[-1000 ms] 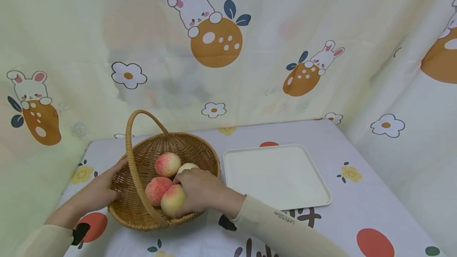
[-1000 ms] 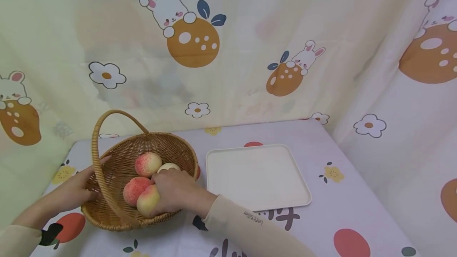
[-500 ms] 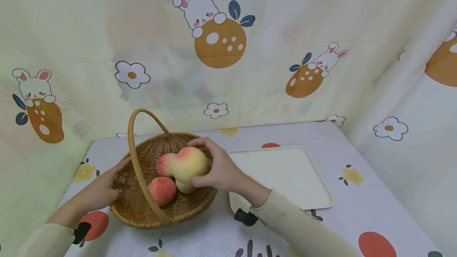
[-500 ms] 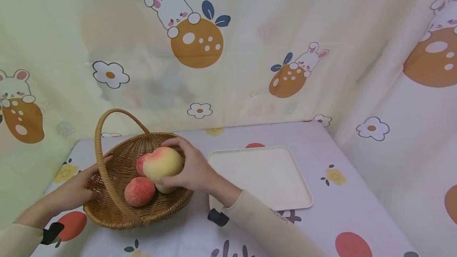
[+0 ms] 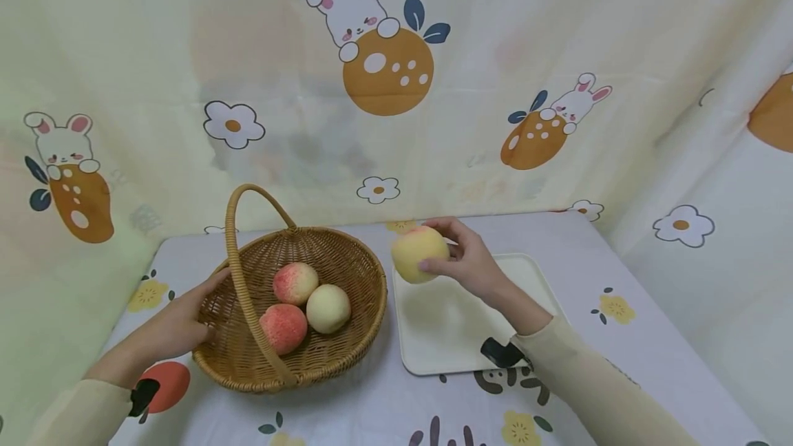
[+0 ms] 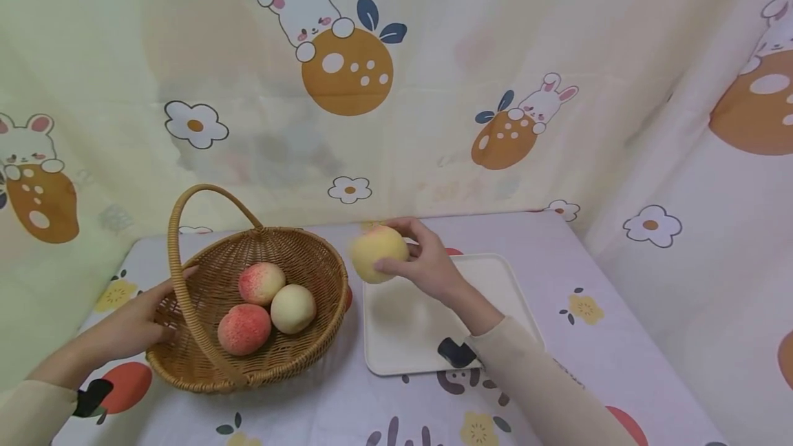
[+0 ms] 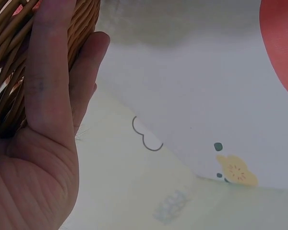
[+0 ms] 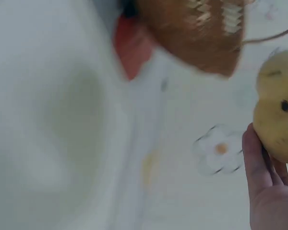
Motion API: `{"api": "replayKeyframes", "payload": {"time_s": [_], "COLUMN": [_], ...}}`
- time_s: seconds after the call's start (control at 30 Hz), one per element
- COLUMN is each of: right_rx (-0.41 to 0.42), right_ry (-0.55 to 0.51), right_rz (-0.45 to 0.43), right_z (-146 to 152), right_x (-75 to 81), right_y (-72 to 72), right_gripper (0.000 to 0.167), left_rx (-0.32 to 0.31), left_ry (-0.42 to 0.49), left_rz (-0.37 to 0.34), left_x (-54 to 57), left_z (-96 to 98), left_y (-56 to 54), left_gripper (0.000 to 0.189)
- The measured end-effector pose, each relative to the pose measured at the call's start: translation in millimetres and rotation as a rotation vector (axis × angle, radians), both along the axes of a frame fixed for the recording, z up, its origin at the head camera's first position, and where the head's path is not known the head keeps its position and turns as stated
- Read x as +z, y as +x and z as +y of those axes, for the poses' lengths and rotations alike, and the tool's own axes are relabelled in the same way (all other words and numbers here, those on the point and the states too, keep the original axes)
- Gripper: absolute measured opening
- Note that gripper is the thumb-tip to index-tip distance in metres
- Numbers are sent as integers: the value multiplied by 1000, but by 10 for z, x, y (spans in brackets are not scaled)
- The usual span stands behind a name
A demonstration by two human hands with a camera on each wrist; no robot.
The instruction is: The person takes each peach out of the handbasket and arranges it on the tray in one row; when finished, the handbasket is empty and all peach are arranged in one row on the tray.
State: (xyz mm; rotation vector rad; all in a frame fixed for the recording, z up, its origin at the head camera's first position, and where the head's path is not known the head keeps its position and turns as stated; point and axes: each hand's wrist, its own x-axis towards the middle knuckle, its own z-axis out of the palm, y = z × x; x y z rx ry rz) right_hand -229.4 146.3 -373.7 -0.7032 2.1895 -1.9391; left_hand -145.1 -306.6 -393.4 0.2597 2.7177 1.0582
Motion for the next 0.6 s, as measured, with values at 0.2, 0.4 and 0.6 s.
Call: {"api": "replayKeyframes", "payload": {"time_s": [0.2, 0.4, 0.6], "right_rx": [-9, -25, 1], "right_ry": [253, 465, 432], "right_rz": [-1, 75, 41], "right_z": [205, 209, 198], "right_x": [-445, -747, -867], "right_y": [-116, -105, -111], "right_gripper": [74, 75, 73], "left_rx": [7, 25, 26], "left_ry": [-8, 7, 27], "left_rz": [-6, -41, -49], "left_x": [16, 37, 40], "left_z": [13, 36, 29], "left_y": [4, 18, 26], "left_gripper": [105, 105, 106]}}
